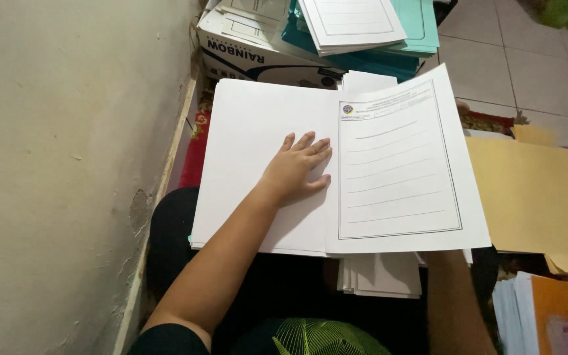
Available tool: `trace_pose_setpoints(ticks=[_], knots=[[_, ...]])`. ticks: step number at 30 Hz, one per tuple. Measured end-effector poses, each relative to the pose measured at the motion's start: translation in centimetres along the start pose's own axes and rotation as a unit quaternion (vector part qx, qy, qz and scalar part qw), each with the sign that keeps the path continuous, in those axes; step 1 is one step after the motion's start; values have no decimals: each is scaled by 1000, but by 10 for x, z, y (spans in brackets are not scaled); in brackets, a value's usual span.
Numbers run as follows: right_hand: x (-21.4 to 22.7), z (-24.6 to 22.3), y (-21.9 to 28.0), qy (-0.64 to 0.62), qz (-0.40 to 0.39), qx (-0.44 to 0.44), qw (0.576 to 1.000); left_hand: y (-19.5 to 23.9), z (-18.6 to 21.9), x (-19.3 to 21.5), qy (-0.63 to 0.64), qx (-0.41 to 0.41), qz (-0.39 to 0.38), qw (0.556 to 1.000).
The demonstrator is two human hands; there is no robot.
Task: The person sits on the floor and repeatedly places a printed sheet between two large white sheets, then smooths the stack flat with both hands. This process is repeated multiple times with additional sheets.
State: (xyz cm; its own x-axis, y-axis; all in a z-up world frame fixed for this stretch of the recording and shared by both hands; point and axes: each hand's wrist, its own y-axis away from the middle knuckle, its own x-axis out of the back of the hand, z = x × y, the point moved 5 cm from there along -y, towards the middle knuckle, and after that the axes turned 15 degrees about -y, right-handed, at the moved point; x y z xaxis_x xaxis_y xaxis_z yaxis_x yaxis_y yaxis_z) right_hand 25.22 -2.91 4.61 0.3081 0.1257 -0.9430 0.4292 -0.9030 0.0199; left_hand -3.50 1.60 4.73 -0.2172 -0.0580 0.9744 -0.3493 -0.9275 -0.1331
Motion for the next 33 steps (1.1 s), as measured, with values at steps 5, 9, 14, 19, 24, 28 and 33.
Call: trace_pose_setpoints(ticks=[5, 9, 14, 19, 24, 28, 33], knots=[[-11, 71, -25, 347, -24, -67, 935, -1, -3, -9, -20, -5, 10, 1000], [-9, 110, -33, 653, -44, -125, 745, -2, -12, -26, -10, -26, 38, 999], [-3, 121, -36, 830, -64, -163, 529, 42, -56, 7, 313, 42, 150, 937], [-9, 127, -35, 847, -55, -173, 499, 108, -114, 88, 734, 142, 254, 614], [-32, 134, -32, 866, -52, -157, 471, 97, -80, 98, 337, 135, 167, 917], [-28, 138, -34, 885, -52, -147, 438, 19, -14, 45, 228, 97, 66, 967], [-53, 138, -32, 895, -59, -162, 412, -56, 11, -20, -21, 86, 79, 993]])
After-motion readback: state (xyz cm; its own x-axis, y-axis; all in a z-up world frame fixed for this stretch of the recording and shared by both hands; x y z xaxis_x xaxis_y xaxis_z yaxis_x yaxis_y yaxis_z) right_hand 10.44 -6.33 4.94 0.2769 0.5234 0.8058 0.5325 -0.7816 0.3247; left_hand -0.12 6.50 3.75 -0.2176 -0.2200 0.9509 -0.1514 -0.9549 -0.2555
